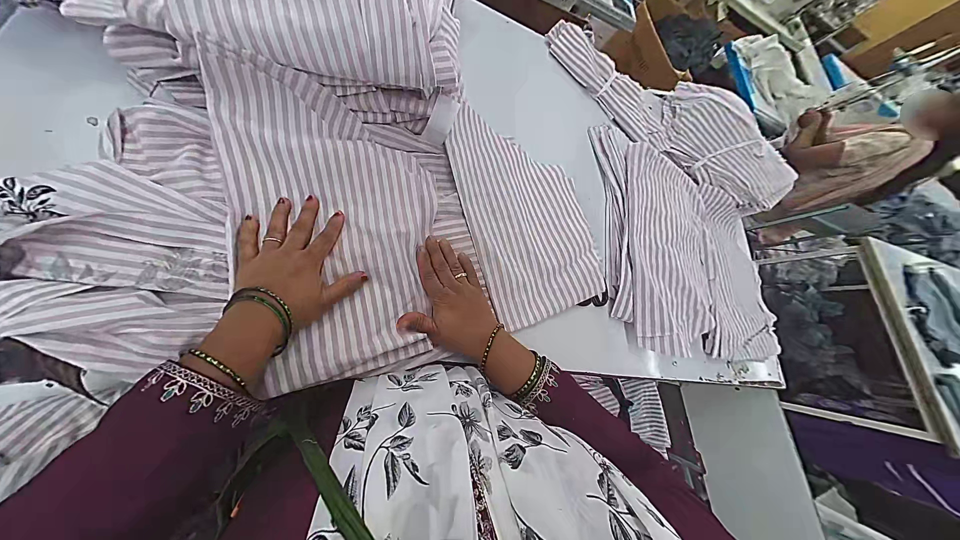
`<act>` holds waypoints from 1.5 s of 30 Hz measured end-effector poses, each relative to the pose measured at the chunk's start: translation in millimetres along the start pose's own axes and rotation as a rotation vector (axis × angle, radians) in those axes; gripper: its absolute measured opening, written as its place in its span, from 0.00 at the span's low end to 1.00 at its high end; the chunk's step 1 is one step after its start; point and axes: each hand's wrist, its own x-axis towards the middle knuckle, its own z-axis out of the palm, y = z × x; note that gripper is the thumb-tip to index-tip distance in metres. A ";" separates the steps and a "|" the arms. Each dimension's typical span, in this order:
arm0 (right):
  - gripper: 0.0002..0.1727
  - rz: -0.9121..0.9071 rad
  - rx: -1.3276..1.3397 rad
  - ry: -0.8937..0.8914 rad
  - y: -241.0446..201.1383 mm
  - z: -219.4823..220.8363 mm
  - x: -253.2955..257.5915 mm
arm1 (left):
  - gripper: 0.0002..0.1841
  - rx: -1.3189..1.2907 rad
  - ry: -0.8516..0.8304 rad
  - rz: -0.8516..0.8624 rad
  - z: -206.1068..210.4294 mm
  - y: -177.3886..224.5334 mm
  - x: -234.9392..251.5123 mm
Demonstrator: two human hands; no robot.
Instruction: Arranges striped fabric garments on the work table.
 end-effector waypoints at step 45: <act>0.21 0.583 -0.164 0.811 158.4 -258.8 -201.4 | 0.57 -0.185 0.139 -0.200 39.4 -36.5 13.8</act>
